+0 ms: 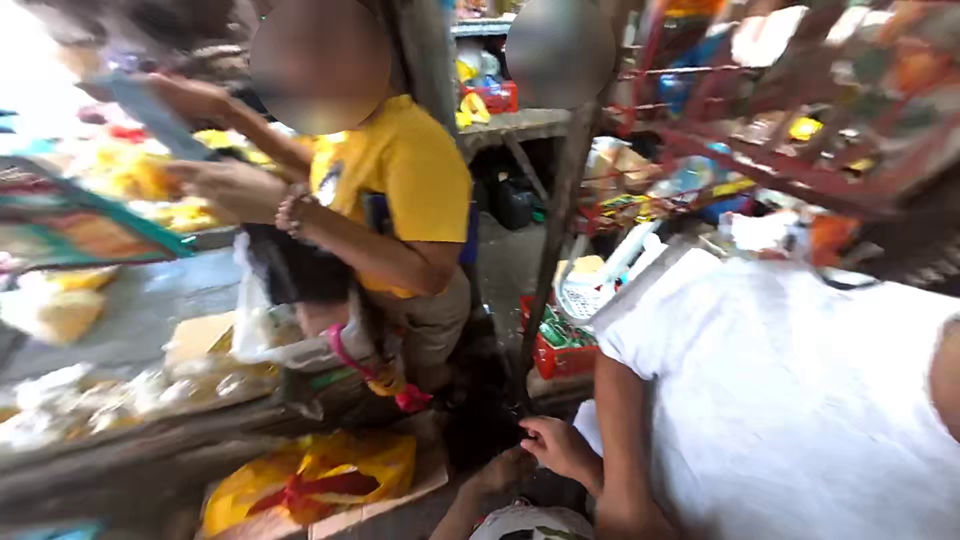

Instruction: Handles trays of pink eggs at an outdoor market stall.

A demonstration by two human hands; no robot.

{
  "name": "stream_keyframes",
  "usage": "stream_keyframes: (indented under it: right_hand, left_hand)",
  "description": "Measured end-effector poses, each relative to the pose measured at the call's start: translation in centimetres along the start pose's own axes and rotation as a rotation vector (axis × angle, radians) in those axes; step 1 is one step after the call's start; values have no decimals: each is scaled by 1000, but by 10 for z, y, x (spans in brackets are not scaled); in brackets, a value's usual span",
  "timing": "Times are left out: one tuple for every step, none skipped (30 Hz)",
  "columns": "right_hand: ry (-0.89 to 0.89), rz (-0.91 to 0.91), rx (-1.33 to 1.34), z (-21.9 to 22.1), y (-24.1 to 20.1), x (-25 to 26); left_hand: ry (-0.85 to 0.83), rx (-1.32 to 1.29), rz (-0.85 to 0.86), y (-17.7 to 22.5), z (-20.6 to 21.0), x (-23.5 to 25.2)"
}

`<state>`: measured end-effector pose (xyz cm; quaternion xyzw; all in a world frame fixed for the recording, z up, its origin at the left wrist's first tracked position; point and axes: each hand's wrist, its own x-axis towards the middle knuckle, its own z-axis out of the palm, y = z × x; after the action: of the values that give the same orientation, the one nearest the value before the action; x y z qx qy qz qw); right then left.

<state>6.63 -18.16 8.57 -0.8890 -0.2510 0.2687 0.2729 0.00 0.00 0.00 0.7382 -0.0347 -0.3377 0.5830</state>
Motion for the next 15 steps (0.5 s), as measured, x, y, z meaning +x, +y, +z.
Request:
stream_keyframes:
  right_hand:
    - [12,13,-10,-2,2,-3]
    - [12,17,-21,-3,3,-5]
    - [17,7,-39,-3,3,-8]
    - [19,-7,-57,-3,3,-11]
    - [22,-30,-65,-2,1,-12]
    - [22,-60,-64,0,-1,-11]
    - [13,-83,-61,2,-4,-10]
    - [-4,-99,-55,4,-8,-10]
    - [-32,-106,-54,4,-14,-10]
    - [-58,-110,-63,4,-19,-10]
    - [-81,-119,-78,3,-25,-10]
    - [-102,-129,-86,3,-31,-10]
    - [-118,-144,-84,3,-39,-11]
    - [-130,-164,-67,5,-46,-11]
    - [-139,-194,-38,9,-52,-11]
  left_hand:
    - [-46,14,7,-2,-5,2]
    - [-45,55,-21,-10,-13,0]
    - [17,90,-69,-21,-21,-9]
    - [138,107,-128,-39,-29,-22]
    - [304,107,-202,-61,-35,-42]
    - [473,96,-315,-82,-40,-66]
    - [608,70,-461,-105,-41,-92]
    - [708,21,-602,-132,-35,-120]
    - [772,-34,-724,-160,-26,-148]
    - [792,-93,-829,-185,-15,-176]
    - [766,-124,-917,-207,-2,-204]
    - [701,-134,-994,-220,12,-233]
    - [614,-119,-1063,-228,27,-262]
    - [524,-85,-1126,-237,41,-287]
    - [447,-51,-1185,-244,56,-311]
